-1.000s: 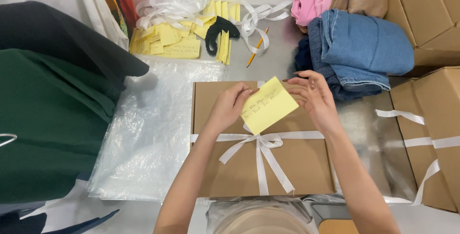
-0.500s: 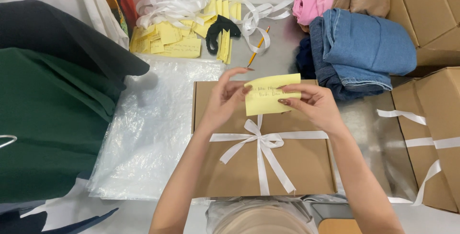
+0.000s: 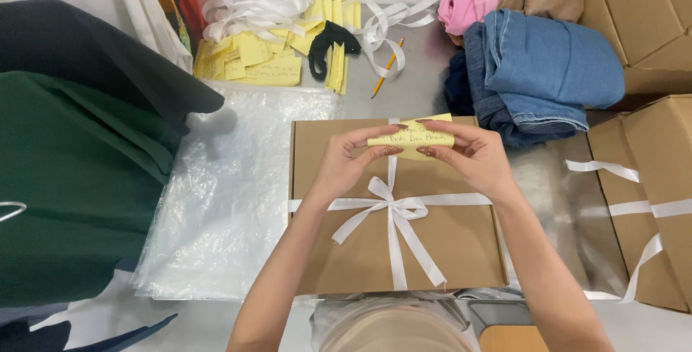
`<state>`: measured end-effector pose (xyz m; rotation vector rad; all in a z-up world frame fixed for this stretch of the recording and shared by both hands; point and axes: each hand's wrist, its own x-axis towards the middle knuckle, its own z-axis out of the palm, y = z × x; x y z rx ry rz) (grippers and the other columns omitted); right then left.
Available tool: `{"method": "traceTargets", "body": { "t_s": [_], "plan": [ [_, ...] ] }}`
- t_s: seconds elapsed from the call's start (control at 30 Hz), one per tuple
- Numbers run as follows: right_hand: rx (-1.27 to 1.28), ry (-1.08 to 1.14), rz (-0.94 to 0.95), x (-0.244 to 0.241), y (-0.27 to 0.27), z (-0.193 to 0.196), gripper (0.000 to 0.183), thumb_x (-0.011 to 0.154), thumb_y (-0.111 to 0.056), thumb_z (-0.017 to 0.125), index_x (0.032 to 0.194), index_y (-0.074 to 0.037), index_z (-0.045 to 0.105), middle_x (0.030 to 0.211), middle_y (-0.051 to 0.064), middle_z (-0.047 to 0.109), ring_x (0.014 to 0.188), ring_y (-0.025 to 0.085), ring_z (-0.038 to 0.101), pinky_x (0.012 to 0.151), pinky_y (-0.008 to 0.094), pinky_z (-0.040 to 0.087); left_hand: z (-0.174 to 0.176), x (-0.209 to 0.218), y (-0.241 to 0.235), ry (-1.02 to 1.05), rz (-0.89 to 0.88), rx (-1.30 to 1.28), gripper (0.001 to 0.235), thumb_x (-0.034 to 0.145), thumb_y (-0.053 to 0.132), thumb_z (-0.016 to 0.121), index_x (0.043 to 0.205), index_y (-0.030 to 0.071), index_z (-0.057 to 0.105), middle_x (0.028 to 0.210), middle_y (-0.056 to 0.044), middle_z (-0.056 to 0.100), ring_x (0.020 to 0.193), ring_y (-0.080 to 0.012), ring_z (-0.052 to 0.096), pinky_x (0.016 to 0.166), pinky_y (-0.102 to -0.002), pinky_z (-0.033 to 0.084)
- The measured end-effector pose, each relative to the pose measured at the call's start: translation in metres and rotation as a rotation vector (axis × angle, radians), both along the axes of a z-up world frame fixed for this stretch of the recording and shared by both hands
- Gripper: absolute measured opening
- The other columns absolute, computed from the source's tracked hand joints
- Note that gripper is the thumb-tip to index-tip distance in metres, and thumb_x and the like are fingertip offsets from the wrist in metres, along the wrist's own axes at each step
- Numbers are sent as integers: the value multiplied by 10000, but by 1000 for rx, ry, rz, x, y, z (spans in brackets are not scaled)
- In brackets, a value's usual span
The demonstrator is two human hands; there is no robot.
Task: The person places a folded blue garment into a plastic bag, then into a cardboard box. They attach a yellow note to the box, tie it with a white ribbon, and repeat the process with another garment.
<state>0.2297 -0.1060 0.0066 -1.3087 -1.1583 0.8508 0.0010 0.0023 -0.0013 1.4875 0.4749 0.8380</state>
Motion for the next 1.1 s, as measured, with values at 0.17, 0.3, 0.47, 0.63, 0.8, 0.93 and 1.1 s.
{"method": "traceTargets", "body": {
  "t_s": [0.17,0.3,0.47,0.63,0.8,0.93,1.1],
  "plan": [
    [-19,-67,-35,-3,-1,-1,323,947,19,785,1270,4,787,1127,184,821,1009,181,752,904,353,662,2,-3,1,46,33,28,266,1005,122,779,1264,164,826,1147,-62,850,1135,-113,748,1071,-346,578],
    [-66,-115,-68,-3,5,-1,233,969,-42,809,1202,-39,825,1100,151,833,983,136,738,819,321,673,5,0,5,105,87,21,212,1013,137,777,1207,187,845,1054,-42,864,1005,-76,763,965,-310,612],
    [-145,-41,-74,2,23,-2,208,952,-83,849,1143,-7,820,1019,149,784,925,159,730,765,364,694,-28,11,31,143,126,-97,168,1032,161,757,1164,182,858,916,-50,845,836,-59,717,797,-266,632],
    [-63,-386,-87,30,36,-24,200,955,-262,885,1136,-180,860,1187,117,691,1253,249,636,1130,492,483,-34,16,45,211,122,-161,158,980,211,817,1124,170,867,831,-57,827,708,-83,747,679,-257,642],
    [-295,85,-30,35,43,-27,188,976,-128,838,1122,-12,809,928,172,806,740,217,788,579,330,656,10,8,38,452,144,87,342,939,471,838,1163,216,876,1000,-70,580,902,-201,646,819,-331,621],
    [-319,110,-35,27,42,-20,181,967,-106,834,1101,11,802,886,196,799,681,246,787,523,344,647,-1,20,44,319,-2,-66,356,984,440,776,1164,144,859,950,-126,762,878,-203,718,819,-358,626],
    [-360,112,-6,29,40,-21,187,954,-92,840,1089,31,801,874,193,797,664,253,786,500,357,650,-5,23,43,175,-207,-281,284,979,241,781,1088,-21,795,878,-213,756,591,-269,769,483,-317,630]
  ]
}}
